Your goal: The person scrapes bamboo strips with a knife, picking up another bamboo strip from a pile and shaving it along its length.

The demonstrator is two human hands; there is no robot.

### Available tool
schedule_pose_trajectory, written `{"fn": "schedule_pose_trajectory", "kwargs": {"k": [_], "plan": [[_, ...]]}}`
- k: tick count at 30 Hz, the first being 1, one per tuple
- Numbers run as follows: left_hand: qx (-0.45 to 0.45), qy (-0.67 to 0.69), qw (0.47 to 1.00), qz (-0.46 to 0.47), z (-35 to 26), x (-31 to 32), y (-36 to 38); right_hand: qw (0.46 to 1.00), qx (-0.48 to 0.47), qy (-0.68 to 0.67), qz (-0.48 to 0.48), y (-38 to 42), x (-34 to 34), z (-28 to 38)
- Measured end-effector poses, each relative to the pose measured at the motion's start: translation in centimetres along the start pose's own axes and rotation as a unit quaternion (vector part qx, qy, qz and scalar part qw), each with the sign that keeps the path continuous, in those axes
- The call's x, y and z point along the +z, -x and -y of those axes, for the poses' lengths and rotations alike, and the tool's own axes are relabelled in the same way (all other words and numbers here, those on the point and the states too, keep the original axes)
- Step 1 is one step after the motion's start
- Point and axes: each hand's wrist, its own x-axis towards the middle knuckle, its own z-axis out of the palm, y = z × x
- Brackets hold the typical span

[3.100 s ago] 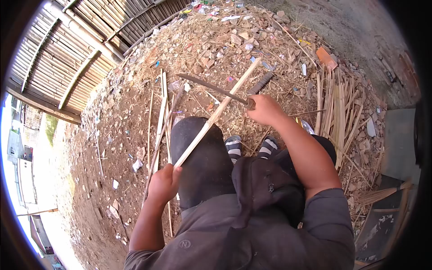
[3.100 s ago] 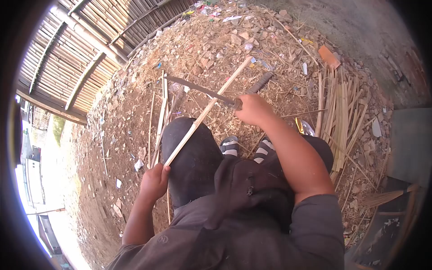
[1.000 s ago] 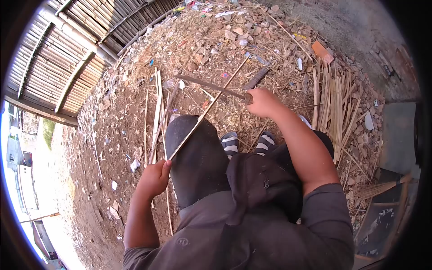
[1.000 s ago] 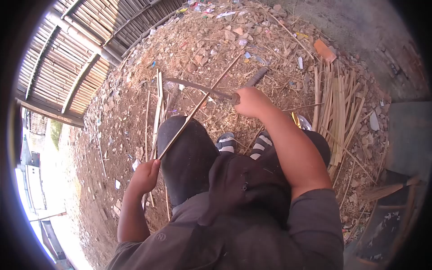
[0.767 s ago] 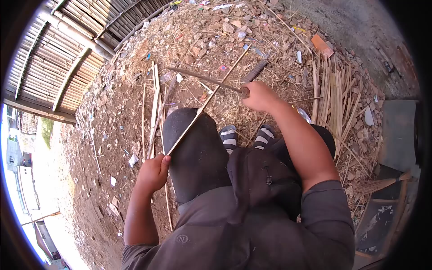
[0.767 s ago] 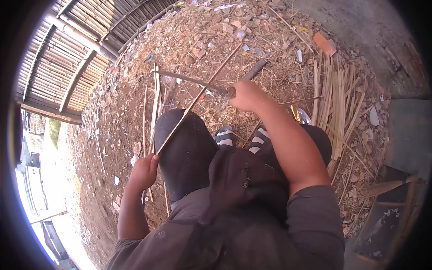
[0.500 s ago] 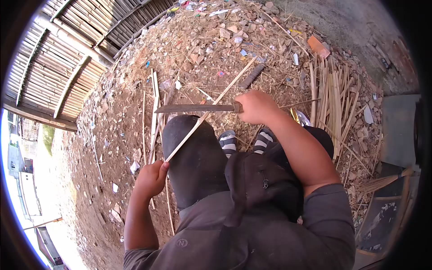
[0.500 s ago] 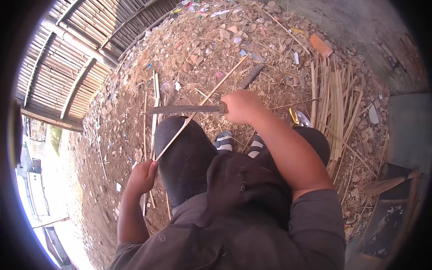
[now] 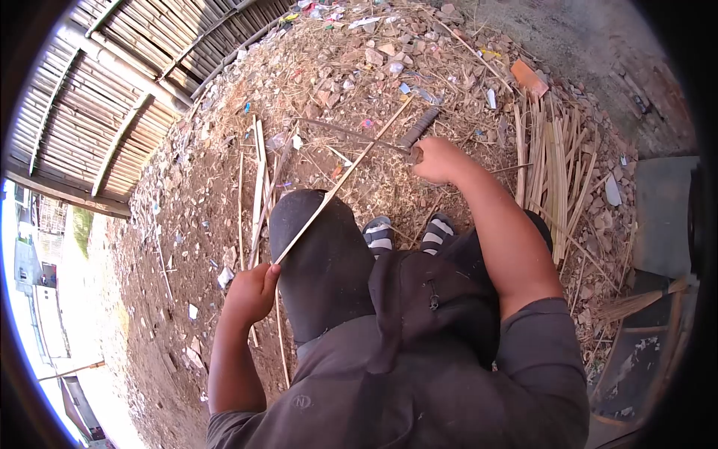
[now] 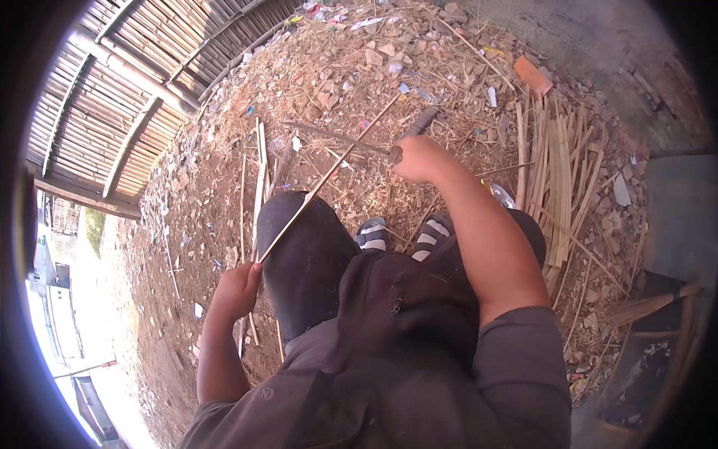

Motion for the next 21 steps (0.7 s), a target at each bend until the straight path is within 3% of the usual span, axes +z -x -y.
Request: {"fn": "schedule_pose_trajectory", "kwargs": {"k": [6,10,11,14,15,18,21], "plan": [[0.018,-0.038,0.999,-0.018,0.3,0.5,-0.2,0.994,-0.043,0.099,0.021,3.3,0.0,4.9],[0.017,-0.056,0.998,-0.037,0.8,1.2,0.1,0.999,0.002,0.033,0.024,0.5,0.7,1.3],[0.013,-0.049,0.998,-0.038,0.4,0.8,0.2,0.998,-0.045,0.035,-0.022,0.9,0.9,0.9],[0.019,-0.05,0.998,-0.037,0.9,1.0,0.4,0.997,-0.022,0.064,-0.025,2.9,0.3,4.1],[0.024,-0.045,0.998,-0.04,1.2,1.2,0.1,0.995,-0.054,0.076,-0.024,3.2,0.6,4.2],[0.021,-0.038,0.998,-0.037,1.6,1.9,0.5,0.997,-0.009,-0.028,-0.07,0.0,1.6,-0.2],[0.011,-0.059,0.998,-0.028,0.6,0.6,0.2,0.999,0.018,-0.004,-0.044,0.6,0.3,-0.4]]}}
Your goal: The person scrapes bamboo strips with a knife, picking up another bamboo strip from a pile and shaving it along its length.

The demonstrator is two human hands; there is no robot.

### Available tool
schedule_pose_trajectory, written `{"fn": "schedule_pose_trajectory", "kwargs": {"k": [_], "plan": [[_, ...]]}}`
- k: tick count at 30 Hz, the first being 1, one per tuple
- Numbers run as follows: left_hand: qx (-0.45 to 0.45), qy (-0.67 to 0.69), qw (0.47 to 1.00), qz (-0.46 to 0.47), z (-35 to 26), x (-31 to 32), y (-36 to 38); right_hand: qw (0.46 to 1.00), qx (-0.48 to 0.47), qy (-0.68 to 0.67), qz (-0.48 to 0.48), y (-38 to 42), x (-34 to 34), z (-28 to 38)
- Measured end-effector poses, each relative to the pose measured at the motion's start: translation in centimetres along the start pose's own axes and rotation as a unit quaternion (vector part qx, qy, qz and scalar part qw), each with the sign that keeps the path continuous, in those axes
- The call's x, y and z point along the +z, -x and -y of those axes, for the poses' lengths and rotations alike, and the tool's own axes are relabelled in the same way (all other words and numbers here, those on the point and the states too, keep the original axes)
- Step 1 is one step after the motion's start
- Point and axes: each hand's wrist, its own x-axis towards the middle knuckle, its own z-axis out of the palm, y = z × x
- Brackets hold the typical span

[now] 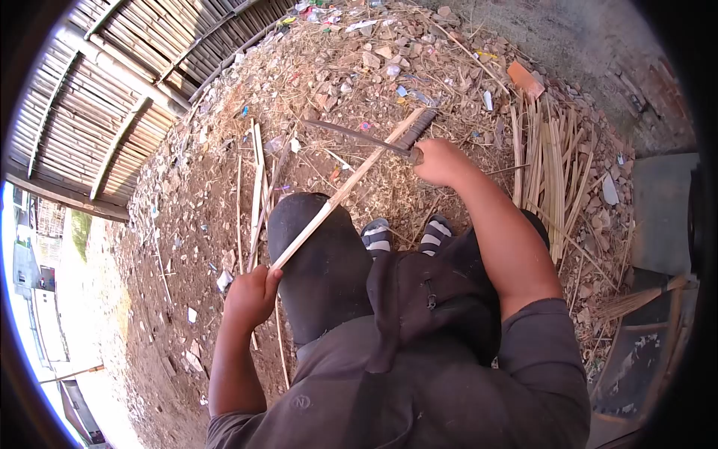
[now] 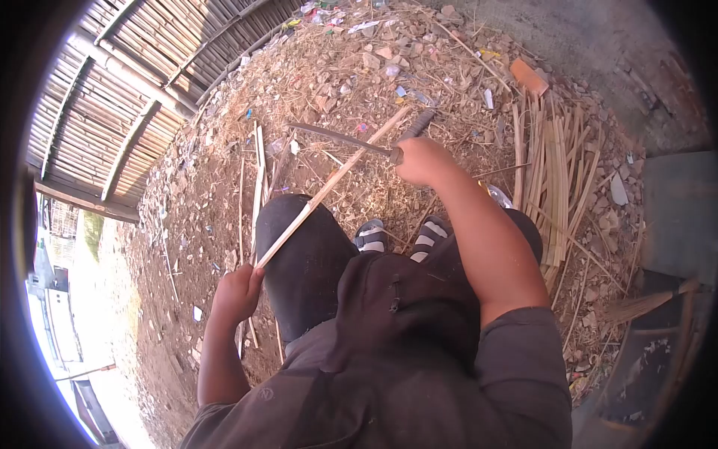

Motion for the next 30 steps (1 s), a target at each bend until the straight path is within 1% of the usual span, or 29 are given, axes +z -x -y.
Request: {"fn": "schedule_pose_trajectory", "kwargs": {"k": [1,2,3,5,6,8,9,10,11,12,14,16,17,18,21,25,26,27,28,29,30], "plan": [[0.004,0.01,1.0,-0.001,0.1,0.0,0.0,1.0,0.0,0.012,0.0,0.6,-0.1,0.4],[0.008,0.02,1.0,0.001,0.2,0.1,0.0,0.997,-0.037,0.014,-0.066,1.4,0.6,1.4],[0.012,0.029,0.999,0.005,0.3,0.3,-0.1,0.998,-0.047,0.029,-0.044,2.0,0.8,2.3],[0.016,0.018,1.0,-0.015,0.3,0.9,-0.3,0.996,-0.073,0.057,0.006,2.8,0.8,4.0],[0.013,0.014,1.0,-0.025,0.2,1.3,0.2,0.998,-0.049,0.025,0.034,2.3,0.1,3.4],[-0.018,-0.001,1.0,-0.024,-0.6,1.2,0.6,1.0,0.009,-0.018,0.001,0.1,1.2,0.1],[-0.03,-0.009,0.999,-0.03,-1.0,0.8,0.4,0.998,0.036,-0.039,-0.023,-0.2,0.4,0.3],[-0.026,-0.024,0.999,-0.025,-0.9,0.5,0.4,1.0,0.022,-0.014,-0.009,0.0,0.0,0.3],[-0.021,-0.021,0.999,-0.024,-0.8,0.3,0.5,1.0,0.004,0.005,-0.015,0.4,0.0,0.4],[-0.017,-0.018,0.999,-0.021,-0.7,0.3,0.5,0.999,-0.012,0.024,-0.02,1.5,-0.4,2.0],[-0.005,-0.006,1.0,-0.02,-0.4,0.6,0.2,0.996,-0.058,0.059,-0.018,2.4,1.0,3.4],[0.004,0.012,1.0,-0.023,0.3,1.5,0.4,0.999,-0.04,0.031,0.01,1.1,1.0,2.5],[-0.006,0.005,1.0,-0.017,0.3,1.9,1.0,0.999,-0.03,0.018,0.028,0.9,1.0,1.7],[-0.009,-0.003,1.0,-0.023,0.2,1.9,0.6,0.999,-0.015,-0.033,-0.013,0.1,1.7,-0.2],[-0.014,-0.018,0.999,-0.028,-0.4,0.7,0.1,0.999,0.036,-0.014,-0.001,0.0,-0.1,0.1],[0.008,0.002,1.0,-0.015,0.5,0.7,-0.2,0.996,-0.074,0.055,-0.01,2.3,1.5,3.3],[0.01,0.009,1.0,-0.011,0.8,1.1,0.0,0.998,-0.059,0.022,0.021,2.0,0.9,3.0],[0.001,0.014,1.0,-0.008,0.8,1.7,0.6,0.999,-0.03,-0.013,0.034,1.3,1.8,1.4],[-0.003,0.017,1.0,-0.013,0.7,2.0,0.6,0.998,-0.001,-0.047,0.037,-0.1,3.0,-0.9],[-0.001,0.02,0.999,-0.028,0.4,1.7,-0.1,0.996,0.023,-0.079,0.029,-1.3,2.7,-1.9],[-0.012,0.018,0.999,-0.026,0.2,1.3,0.0,0.999,0.002,-0.035,0.017,-1.0,2.1,-1.6]]}}
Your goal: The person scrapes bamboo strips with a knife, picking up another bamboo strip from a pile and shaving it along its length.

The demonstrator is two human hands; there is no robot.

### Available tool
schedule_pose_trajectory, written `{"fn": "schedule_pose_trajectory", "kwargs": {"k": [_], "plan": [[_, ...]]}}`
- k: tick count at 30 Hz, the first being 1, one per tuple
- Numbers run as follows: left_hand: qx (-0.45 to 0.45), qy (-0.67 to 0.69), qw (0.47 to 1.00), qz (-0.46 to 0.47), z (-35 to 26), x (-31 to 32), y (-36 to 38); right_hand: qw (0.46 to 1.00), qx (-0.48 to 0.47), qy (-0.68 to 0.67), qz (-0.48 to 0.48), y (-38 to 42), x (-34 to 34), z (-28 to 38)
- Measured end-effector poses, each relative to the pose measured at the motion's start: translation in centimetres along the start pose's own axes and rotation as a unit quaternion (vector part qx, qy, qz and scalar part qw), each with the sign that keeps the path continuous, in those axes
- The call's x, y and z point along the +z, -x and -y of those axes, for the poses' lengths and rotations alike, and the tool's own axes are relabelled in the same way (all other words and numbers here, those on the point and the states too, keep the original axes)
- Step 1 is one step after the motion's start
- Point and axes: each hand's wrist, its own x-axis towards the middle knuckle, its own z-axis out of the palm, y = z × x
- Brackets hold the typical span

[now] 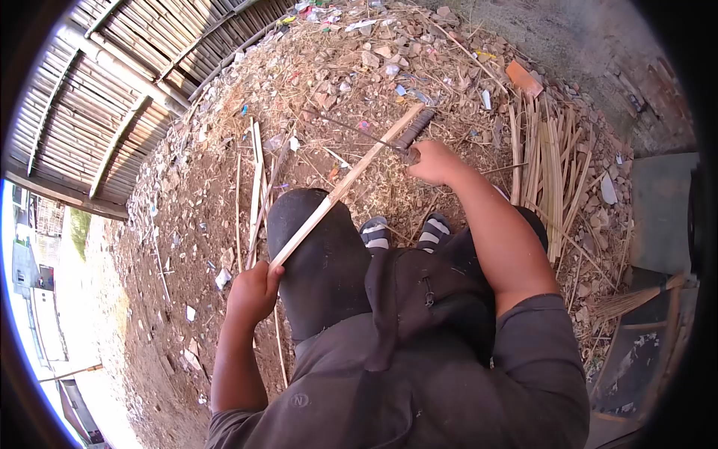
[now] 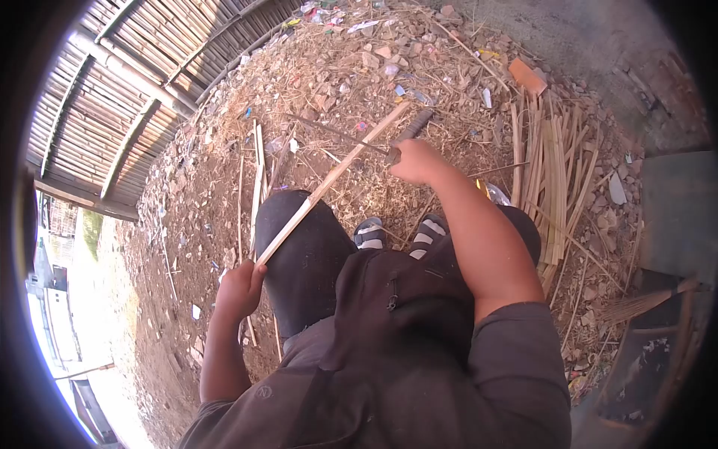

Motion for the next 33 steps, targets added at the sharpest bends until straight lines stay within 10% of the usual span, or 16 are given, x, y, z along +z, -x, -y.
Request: {"fn": "schedule_pose_trajectory", "kwargs": {"k": [11,19,23,33], "plan": [[-0.002,-0.021,1.0,-0.003,-0.4,-0.8,0.4,0.995,0.053,-0.061,-0.056,0.5,-2.2,-2.1],[0.042,0.017,0.999,-0.026,0.7,0.8,1.0,0.985,-0.12,0.034,-0.117,3.1,-1.3,1.5],[0.019,0.003,0.999,-0.025,-0.1,-0.3,1.1,0.974,0.028,-0.084,-0.209,0.7,-2.9,-2.6],[-0.005,-0.04,0.996,-0.08,-0.5,2.7,1.6,0.979,-0.152,0.132,-0.037,5.0,-1.8,5.7]]}}
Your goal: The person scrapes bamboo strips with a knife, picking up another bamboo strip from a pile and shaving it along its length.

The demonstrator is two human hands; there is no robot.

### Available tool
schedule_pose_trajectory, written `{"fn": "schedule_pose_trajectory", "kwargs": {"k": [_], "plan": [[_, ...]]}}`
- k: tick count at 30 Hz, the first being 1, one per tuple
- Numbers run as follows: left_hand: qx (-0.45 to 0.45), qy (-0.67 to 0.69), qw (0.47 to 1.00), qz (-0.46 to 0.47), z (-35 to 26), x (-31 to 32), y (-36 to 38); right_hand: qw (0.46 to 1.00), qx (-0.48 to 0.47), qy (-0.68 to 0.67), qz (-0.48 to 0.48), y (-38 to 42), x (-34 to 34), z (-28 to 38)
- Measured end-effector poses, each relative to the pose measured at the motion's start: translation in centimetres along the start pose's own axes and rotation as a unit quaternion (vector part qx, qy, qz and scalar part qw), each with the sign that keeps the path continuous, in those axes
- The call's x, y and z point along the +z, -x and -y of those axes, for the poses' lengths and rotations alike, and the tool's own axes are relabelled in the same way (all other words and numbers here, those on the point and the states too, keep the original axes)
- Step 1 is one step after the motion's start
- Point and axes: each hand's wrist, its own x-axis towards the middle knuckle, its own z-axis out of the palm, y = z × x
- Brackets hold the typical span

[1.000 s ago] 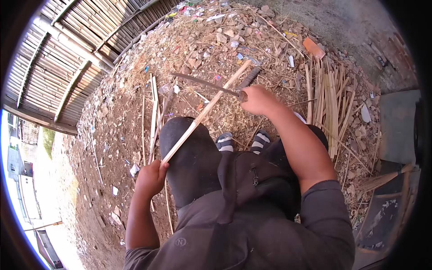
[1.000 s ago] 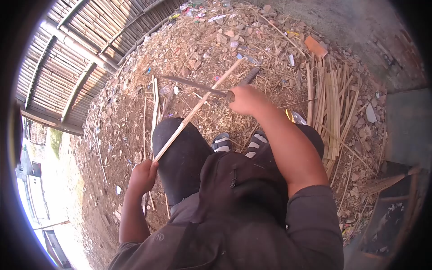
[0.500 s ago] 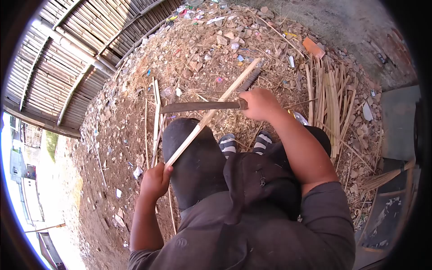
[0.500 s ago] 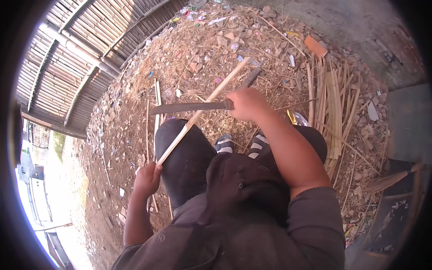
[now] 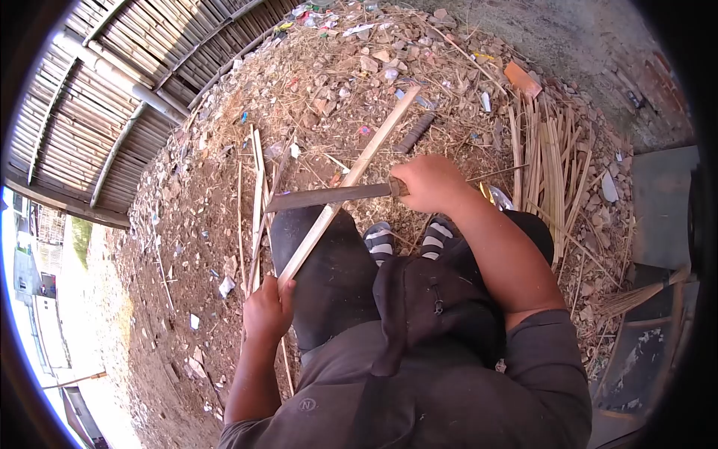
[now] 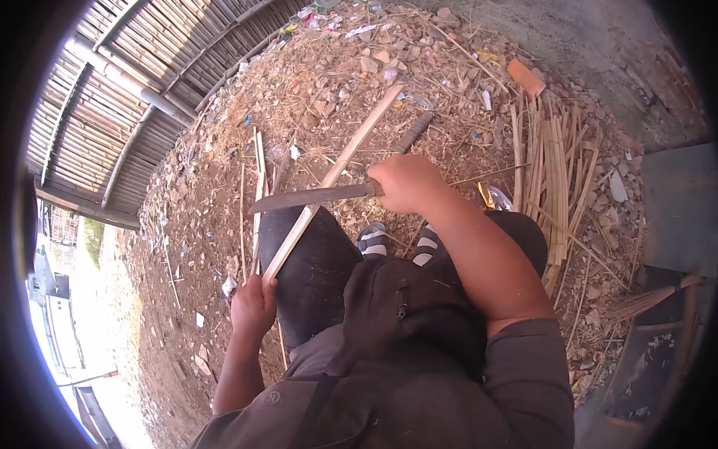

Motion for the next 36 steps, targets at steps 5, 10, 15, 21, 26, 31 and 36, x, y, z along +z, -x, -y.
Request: {"fn": "schedule_pose_trajectory", "kwargs": {"k": [5,10,15,21,26,31,36], "plan": [[0.008,-0.019,0.999,-0.039,0.2,0.6,0.4,0.996,0.046,-0.07,0.022,-2.2,2.8,-2.8],[0.016,-0.008,0.999,-0.047,0.4,1.3,0.3,0.998,0.024,-0.064,-0.005,-1.9,1.5,0.5],[-0.002,-0.027,0.999,-0.026,0.0,0.1,-0.6,0.99,0.066,-0.124,0.032,-3.2,3.6,-2.6],[-0.006,-0.031,0.999,0.002,0.4,-0.3,-1.0,0.999,0.007,-0.025,0.025,-1.5,1.5,1.9],[0.003,-0.031,1.0,0.003,-0.3,-1.2,-1.3,0.991,0.09,-0.102,0.007,-3.1,3.6,-3.0],[0.002,-0.012,1.0,0.007,0.0,-0.7,-1.2,0.998,0.048,-0.03,-0.005,-1.6,1.8,0.5],[-0.009,-0.007,1.0,0.006,-0.5,-0.4,-1.4,0.987,0.096,-0.126,-0.025,-2.7,3.5,-3.3]]}}
